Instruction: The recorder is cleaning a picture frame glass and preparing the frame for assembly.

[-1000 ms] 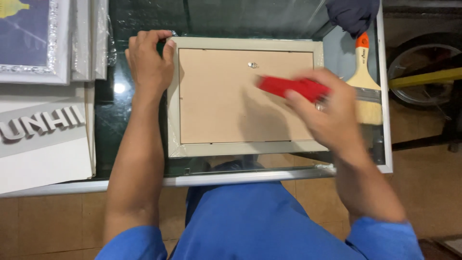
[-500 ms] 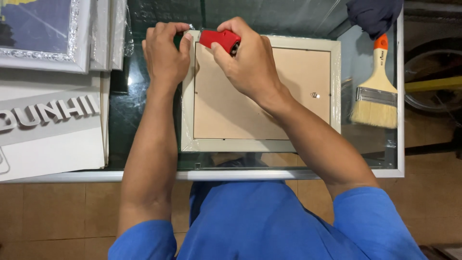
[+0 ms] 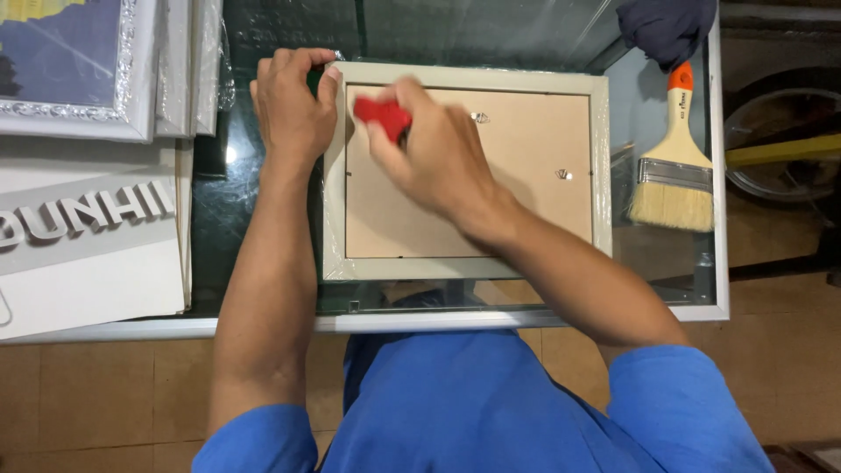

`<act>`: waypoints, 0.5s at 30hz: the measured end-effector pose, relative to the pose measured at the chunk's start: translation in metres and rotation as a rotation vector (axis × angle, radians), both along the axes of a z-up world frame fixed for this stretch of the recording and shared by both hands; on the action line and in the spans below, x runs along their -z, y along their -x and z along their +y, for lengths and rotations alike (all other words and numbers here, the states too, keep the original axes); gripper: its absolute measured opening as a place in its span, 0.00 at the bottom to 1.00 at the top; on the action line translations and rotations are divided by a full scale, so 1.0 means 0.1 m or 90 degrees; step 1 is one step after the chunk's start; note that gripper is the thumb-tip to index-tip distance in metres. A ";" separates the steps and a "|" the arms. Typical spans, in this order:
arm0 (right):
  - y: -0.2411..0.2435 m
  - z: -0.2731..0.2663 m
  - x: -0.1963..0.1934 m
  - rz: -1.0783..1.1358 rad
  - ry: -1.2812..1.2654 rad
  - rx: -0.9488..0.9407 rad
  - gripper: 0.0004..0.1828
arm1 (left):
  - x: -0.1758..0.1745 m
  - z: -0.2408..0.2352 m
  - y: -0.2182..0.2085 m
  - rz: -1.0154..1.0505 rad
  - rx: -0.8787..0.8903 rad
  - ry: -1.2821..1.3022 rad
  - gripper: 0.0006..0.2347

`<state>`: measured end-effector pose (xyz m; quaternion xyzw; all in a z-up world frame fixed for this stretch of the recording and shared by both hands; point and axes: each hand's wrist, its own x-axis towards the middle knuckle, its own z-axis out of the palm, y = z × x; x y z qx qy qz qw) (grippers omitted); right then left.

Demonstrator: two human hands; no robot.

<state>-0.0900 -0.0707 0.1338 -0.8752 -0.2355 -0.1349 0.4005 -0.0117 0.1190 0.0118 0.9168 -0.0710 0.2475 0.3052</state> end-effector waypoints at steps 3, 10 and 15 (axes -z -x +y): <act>0.37 -0.07 -0.12 0.045 0.024 -0.054 0.10 | -0.01 -0.01 0.00 0.005 -0.003 0.005 0.05; 0.77 -0.18 -0.21 0.219 0.109 -0.276 0.13 | -0.01 -0.01 0.02 -0.011 0.000 0.006 0.05; 0.42 -0.55 -0.48 0.301 0.156 -0.340 0.16 | -0.02 -0.01 0.03 -0.009 0.012 0.013 0.05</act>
